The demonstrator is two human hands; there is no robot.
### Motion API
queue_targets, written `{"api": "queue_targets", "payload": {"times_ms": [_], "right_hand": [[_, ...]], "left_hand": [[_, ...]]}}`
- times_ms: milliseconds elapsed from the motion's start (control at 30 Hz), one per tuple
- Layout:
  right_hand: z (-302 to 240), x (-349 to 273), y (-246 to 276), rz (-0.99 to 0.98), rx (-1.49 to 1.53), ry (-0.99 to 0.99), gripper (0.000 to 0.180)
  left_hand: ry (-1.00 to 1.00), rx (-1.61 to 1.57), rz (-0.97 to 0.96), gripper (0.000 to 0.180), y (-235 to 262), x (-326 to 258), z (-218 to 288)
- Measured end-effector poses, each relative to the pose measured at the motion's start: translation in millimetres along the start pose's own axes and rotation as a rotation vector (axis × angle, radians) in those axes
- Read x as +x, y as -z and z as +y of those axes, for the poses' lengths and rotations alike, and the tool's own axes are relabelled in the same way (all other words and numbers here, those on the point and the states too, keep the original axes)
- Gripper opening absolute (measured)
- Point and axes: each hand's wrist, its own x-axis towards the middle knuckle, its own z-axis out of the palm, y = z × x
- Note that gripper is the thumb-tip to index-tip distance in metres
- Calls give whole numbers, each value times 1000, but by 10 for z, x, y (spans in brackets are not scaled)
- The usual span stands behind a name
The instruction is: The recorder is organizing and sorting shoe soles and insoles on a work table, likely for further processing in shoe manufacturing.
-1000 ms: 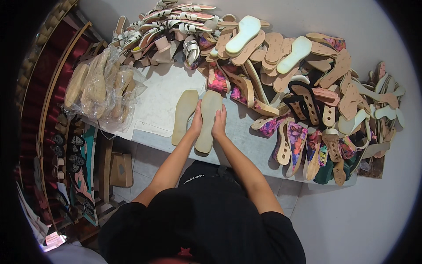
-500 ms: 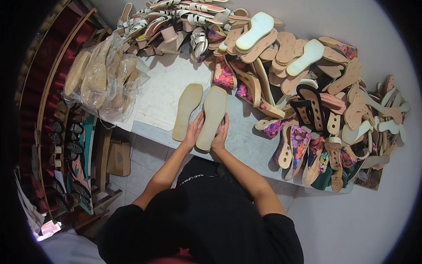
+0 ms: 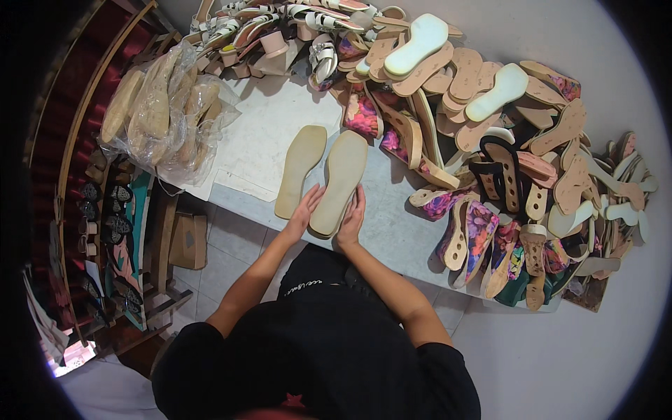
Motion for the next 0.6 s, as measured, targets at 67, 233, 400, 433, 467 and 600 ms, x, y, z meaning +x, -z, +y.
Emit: {"api": "queue_targets", "payload": {"times_ms": [67,233,400,433,467,600], "right_hand": [[-50,-91,106,-158,-109,-41,85],[-156,-215,-10,-174,-74,-109,89],[-138,-236,-73,-190,-97,-216,91],[-134,-236,-80,-190,-98,-218,91],[-134,-232,-80,-202,-106,-204,89],[-176,-229,-93,-244,-94,-206,84]], "left_hand": [[13,217,30,90,-117,-219,65],[-41,843,128,90,-384,-335,166],[-6,893,363,78,-422,-291,11],[-11,899,397,75,-432,-290,0],[-17,905,430,73,-445,-285,-5],[10,898,419,73,-441,-270,1]]}}
